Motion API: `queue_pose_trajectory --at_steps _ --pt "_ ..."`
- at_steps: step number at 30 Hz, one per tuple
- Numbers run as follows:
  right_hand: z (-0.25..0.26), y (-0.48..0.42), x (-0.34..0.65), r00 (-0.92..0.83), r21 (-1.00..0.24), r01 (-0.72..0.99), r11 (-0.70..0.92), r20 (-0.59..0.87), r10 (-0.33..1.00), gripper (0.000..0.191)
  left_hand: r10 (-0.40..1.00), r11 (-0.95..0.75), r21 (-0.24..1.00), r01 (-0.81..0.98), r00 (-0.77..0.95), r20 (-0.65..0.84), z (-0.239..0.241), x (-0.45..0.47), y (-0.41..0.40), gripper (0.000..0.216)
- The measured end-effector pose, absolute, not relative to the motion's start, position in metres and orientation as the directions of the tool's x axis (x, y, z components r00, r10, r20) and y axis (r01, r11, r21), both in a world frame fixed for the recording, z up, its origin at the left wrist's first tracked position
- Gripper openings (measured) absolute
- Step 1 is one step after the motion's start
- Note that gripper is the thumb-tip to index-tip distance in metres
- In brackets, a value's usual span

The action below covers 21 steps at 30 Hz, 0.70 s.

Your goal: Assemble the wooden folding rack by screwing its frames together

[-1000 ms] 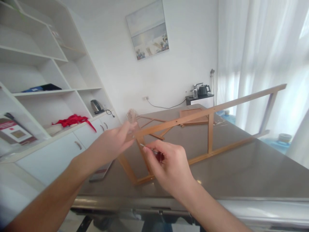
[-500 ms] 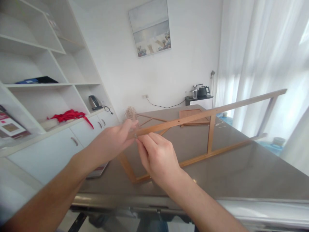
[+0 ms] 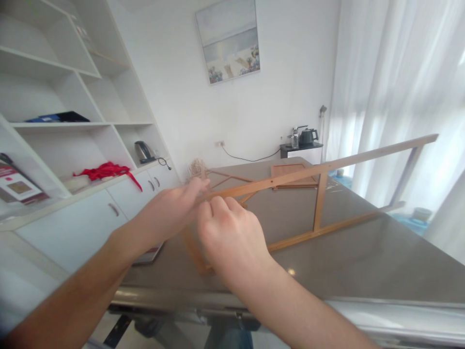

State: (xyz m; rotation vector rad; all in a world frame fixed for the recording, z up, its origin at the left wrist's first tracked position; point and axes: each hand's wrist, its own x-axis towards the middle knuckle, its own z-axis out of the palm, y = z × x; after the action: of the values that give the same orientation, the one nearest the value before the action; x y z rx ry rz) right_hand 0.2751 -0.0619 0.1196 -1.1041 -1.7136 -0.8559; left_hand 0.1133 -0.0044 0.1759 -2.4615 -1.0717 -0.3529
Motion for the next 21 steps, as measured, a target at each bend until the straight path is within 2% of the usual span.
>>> queue_pose_trajectory --at_steps 5,10,18,21 --pt "0.133 -0.071 0.271 -0.269 0.184 0.94 0.287 0.918 0.293 0.026 0.633 -0.602 -0.285 0.746 0.663 0.4 0.175 0.114 -0.005 0.022" --pt "0.133 -0.071 0.271 -0.295 0.222 0.941 0.255 0.907 0.3 0.024 0.622 -0.61 -0.289 0.738 0.672 0.402 0.175 0.115 -0.005 0.017" --pt "0.113 -0.062 0.271 -0.171 0.111 0.967 0.229 0.951 0.259 0.026 0.617 -0.635 -0.259 0.728 0.679 0.398 0.176 0.115 -0.005 0.021" --pt "0.105 -0.058 0.269 -0.117 0.046 0.963 0.267 0.959 0.257 0.018 0.617 -0.635 -0.266 0.725 0.684 0.389 0.177 0.115 -0.006 0.022"
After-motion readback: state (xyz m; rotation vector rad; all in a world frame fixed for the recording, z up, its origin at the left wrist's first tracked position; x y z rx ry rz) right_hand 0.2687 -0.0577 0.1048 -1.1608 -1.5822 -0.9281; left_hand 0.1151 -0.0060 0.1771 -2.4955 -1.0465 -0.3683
